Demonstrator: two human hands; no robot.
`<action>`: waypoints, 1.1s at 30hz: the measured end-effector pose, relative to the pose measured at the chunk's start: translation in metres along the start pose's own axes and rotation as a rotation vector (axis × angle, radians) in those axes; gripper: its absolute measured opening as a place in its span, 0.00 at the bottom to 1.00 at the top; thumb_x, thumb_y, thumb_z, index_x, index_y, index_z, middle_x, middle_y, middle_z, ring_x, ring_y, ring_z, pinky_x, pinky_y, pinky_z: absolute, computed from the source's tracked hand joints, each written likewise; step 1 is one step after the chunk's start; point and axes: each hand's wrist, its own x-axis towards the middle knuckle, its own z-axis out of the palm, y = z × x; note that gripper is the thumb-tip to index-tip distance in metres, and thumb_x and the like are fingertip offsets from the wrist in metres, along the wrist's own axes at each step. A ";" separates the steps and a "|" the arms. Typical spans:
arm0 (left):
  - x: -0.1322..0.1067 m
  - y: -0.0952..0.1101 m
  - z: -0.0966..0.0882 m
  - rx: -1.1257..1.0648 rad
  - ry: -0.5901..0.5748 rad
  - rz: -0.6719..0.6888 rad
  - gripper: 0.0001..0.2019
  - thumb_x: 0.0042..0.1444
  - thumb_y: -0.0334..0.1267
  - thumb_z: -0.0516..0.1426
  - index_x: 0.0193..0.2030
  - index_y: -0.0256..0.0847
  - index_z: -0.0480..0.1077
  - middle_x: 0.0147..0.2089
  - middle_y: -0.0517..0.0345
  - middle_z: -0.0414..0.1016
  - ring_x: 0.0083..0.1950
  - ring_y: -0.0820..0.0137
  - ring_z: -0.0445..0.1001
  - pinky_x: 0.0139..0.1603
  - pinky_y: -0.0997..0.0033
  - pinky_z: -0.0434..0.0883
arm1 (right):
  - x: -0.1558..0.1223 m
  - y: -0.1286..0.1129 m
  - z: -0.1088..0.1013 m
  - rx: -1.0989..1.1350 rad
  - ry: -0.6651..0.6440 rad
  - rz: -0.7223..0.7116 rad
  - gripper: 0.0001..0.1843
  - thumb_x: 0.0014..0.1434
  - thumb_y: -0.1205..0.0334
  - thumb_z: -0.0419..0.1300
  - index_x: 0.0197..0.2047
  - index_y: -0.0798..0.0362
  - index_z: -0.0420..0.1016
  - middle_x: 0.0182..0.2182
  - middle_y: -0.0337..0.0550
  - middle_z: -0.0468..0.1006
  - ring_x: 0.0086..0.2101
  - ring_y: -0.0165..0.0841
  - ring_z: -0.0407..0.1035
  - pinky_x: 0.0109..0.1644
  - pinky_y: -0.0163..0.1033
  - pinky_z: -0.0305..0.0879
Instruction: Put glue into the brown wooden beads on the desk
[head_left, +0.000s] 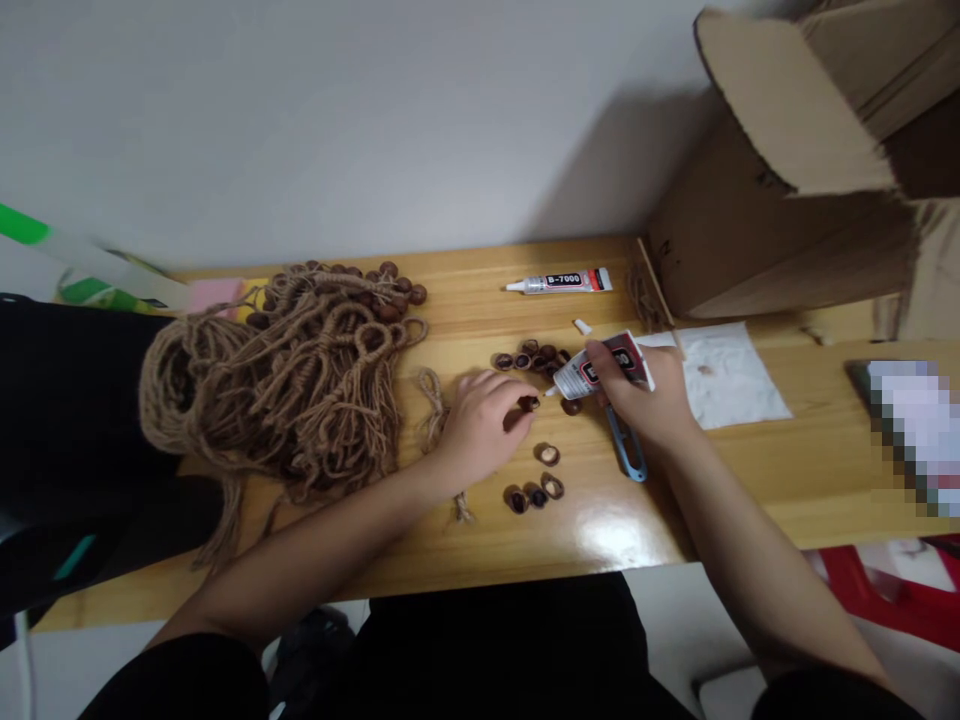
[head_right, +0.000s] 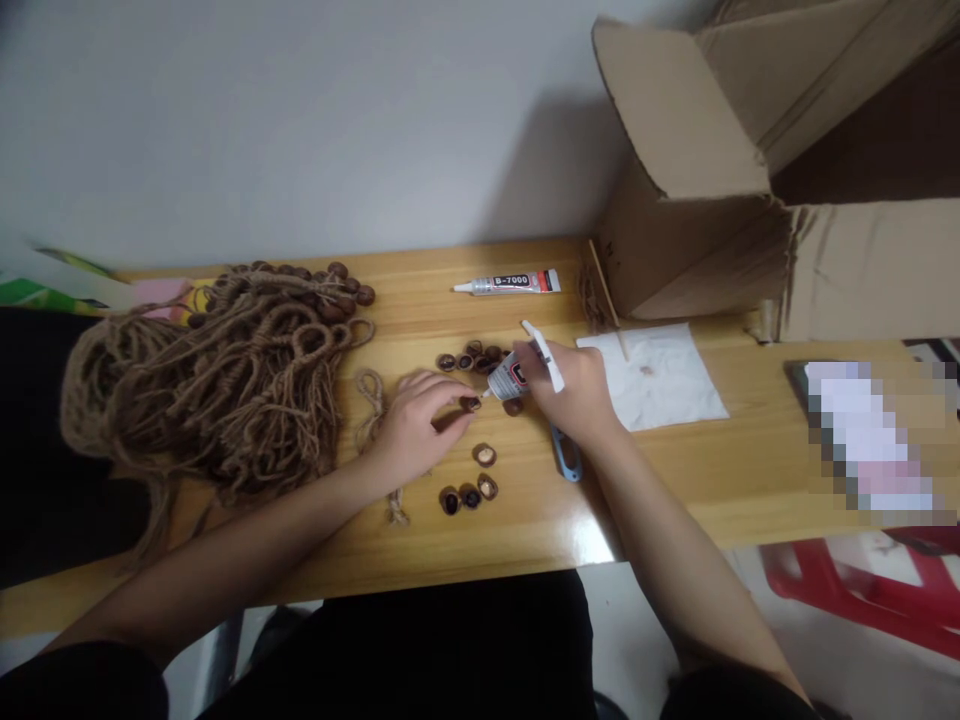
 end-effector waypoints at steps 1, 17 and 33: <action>0.000 0.000 0.000 -0.003 0.004 0.004 0.06 0.52 0.29 0.60 0.38 0.40 0.72 0.37 0.57 0.78 0.40 0.64 0.73 0.44 0.58 0.70 | 0.000 0.000 0.000 0.037 0.016 0.031 0.24 0.60 0.52 0.52 0.16 0.52 0.62 0.12 0.38 0.64 0.17 0.27 0.60 0.25 0.35 0.53; -0.001 0.000 0.000 0.006 -0.001 0.000 0.06 0.50 0.29 0.61 0.36 0.40 0.71 0.37 0.57 0.77 0.41 0.65 0.72 0.46 0.57 0.69 | 0.001 0.000 0.008 0.608 0.154 0.402 0.26 0.50 0.40 0.61 0.18 0.52 0.61 0.10 0.34 0.62 0.12 0.26 0.56 0.15 0.34 0.50; 0.000 0.005 -0.003 0.025 -0.079 -0.031 0.05 0.51 0.34 0.61 0.35 0.39 0.72 0.36 0.56 0.75 0.41 0.63 0.71 0.47 0.56 0.66 | 0.001 -0.001 0.004 0.602 0.189 0.364 0.28 0.51 0.40 0.60 0.16 0.52 0.59 0.09 0.35 0.61 0.13 0.25 0.56 0.17 0.34 0.51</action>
